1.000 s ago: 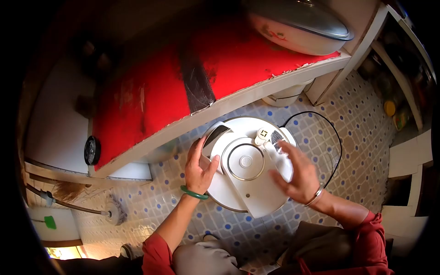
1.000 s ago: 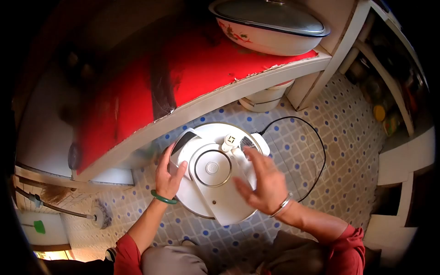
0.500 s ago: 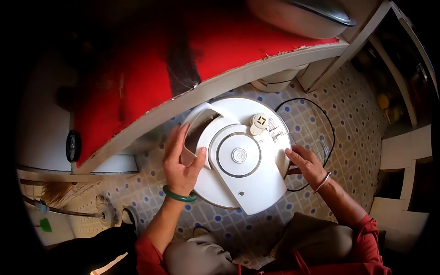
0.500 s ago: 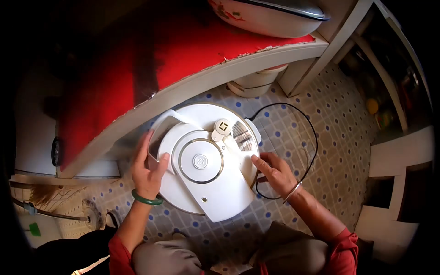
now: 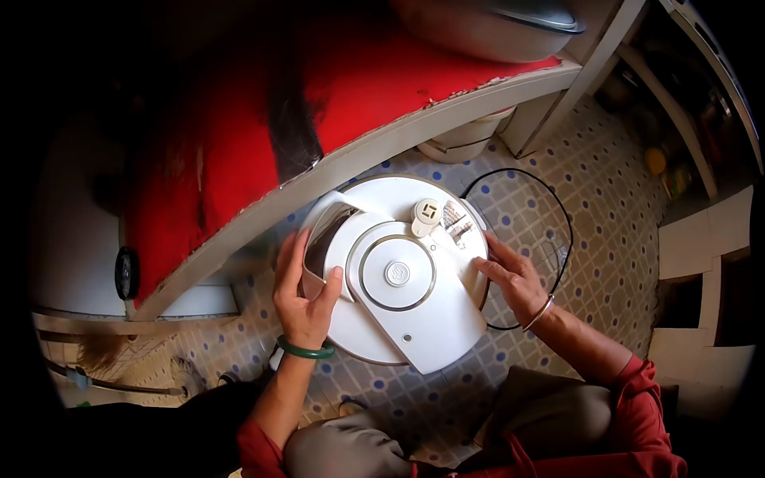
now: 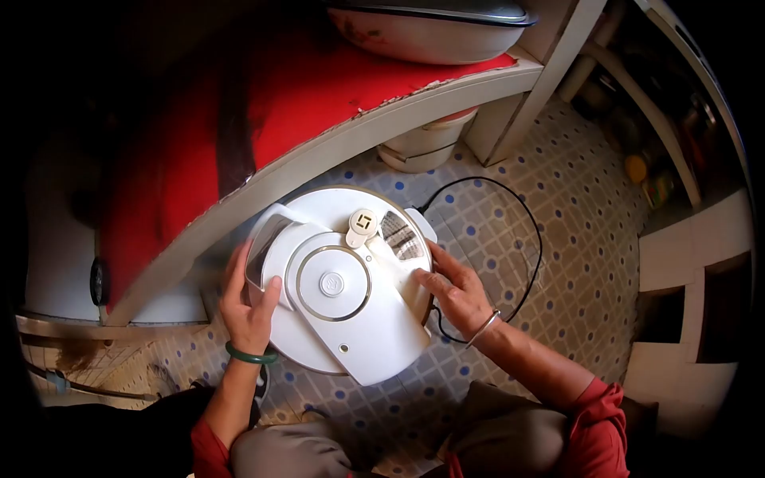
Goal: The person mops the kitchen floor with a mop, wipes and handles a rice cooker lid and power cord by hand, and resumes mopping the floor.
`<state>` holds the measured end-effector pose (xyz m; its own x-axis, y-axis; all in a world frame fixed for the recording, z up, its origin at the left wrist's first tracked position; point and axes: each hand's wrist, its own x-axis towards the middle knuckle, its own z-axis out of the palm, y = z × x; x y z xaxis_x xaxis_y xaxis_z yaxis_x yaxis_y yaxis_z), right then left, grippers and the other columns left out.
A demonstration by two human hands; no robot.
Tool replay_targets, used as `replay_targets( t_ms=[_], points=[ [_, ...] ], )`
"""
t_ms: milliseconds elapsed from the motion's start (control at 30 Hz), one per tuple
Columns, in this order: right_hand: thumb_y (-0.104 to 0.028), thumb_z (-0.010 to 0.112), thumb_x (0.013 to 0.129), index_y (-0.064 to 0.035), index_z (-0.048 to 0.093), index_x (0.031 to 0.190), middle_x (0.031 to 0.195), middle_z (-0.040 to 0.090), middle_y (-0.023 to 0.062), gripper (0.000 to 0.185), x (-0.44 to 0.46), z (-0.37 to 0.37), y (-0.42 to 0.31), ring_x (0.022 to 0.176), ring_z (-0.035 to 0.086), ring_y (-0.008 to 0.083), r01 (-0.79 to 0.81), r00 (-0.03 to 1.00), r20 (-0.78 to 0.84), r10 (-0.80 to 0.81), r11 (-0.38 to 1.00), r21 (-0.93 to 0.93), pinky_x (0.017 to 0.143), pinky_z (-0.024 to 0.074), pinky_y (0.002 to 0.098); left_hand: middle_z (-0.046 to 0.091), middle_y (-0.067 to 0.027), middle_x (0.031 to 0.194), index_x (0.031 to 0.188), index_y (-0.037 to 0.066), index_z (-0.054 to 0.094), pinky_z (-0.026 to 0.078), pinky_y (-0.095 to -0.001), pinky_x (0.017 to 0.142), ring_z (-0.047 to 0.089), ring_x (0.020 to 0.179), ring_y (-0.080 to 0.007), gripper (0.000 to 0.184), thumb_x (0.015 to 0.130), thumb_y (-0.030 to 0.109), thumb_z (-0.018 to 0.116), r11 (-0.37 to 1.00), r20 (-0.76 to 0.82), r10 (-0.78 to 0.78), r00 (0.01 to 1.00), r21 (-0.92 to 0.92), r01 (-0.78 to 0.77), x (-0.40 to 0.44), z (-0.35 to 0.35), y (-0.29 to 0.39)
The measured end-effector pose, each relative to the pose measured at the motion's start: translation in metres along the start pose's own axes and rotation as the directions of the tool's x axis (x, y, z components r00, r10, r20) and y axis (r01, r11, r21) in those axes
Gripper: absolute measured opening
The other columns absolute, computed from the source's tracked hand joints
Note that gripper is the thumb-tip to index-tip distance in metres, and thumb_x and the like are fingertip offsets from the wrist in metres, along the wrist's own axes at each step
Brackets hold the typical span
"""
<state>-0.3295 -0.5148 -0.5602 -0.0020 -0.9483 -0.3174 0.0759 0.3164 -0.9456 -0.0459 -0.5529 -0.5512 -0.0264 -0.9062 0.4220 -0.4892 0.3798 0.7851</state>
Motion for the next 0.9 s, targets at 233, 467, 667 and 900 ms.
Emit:
replay_targets(
  t_ms=[233,467,667,900],
  points=[
    [-0.019,0.053,0.081,-0.0009,0.040,0.125,0.108,0.055,0.0144,0.049,0.001,-0.007,0.007,0.100,0.050,0.0188,0.038,0.999,-0.008,-0.038,0.999,0.000,0.087,0.0374,0.0272,0.048,-0.0159,0.119,0.120,-0.003,0.043,0.034,-0.0319,0.093,0.045,0.108,-0.0229,0.052,0.074,0.012,0.062,0.984,0.039,-0.167,0.985,-0.061,0.169,-0.008,0.007,-0.010],
    [-0.023,0.048,0.084,-0.0037,0.047,0.119,0.109,0.053,0.0137,0.040,0.003,-0.022,0.012,0.101,0.050,0.0210,-0.065,0.993,-0.092,0.069,0.997,0.049,0.085,0.0423,0.0305,0.048,-0.0123,0.116,0.126,-0.001,0.037,0.038,-0.0271,0.086,0.049,0.099,-0.0170,0.049,0.081,0.005,0.054,0.912,0.106,-0.347,0.932,-0.193,0.361,-0.016,0.018,-0.019],
    [-0.034,0.051,0.083,0.0053,0.042,0.119,0.116,0.048,0.0175,0.054,0.029,-0.036,0.054,0.107,0.046,0.0245,-0.075,0.967,-0.243,0.076,0.997,0.015,0.088,0.0390,0.0311,0.034,-0.0170,0.129,0.135,0.002,0.013,0.026,-0.0326,0.097,0.036,0.115,-0.0229,0.070,0.079,0.004,0.054,0.922,0.198,-0.257,0.946,-0.243,0.301,-0.016,0.007,-0.022],
    [-0.062,0.041,0.077,0.0068,0.040,0.120,0.122,0.043,0.0258,0.081,0.040,-0.031,0.049,0.113,0.042,0.0352,-0.246,0.951,-0.176,0.253,0.967,0.065,0.094,0.0323,0.0331,0.029,-0.0100,0.134,0.135,0.009,0.019,0.029,-0.0388,0.097,0.034,0.120,-0.0275,0.069,0.082,0.036,0.055,0.404,0.380,-0.701,0.604,-0.486,0.775,-0.073,-0.026,-0.051]
  ],
)
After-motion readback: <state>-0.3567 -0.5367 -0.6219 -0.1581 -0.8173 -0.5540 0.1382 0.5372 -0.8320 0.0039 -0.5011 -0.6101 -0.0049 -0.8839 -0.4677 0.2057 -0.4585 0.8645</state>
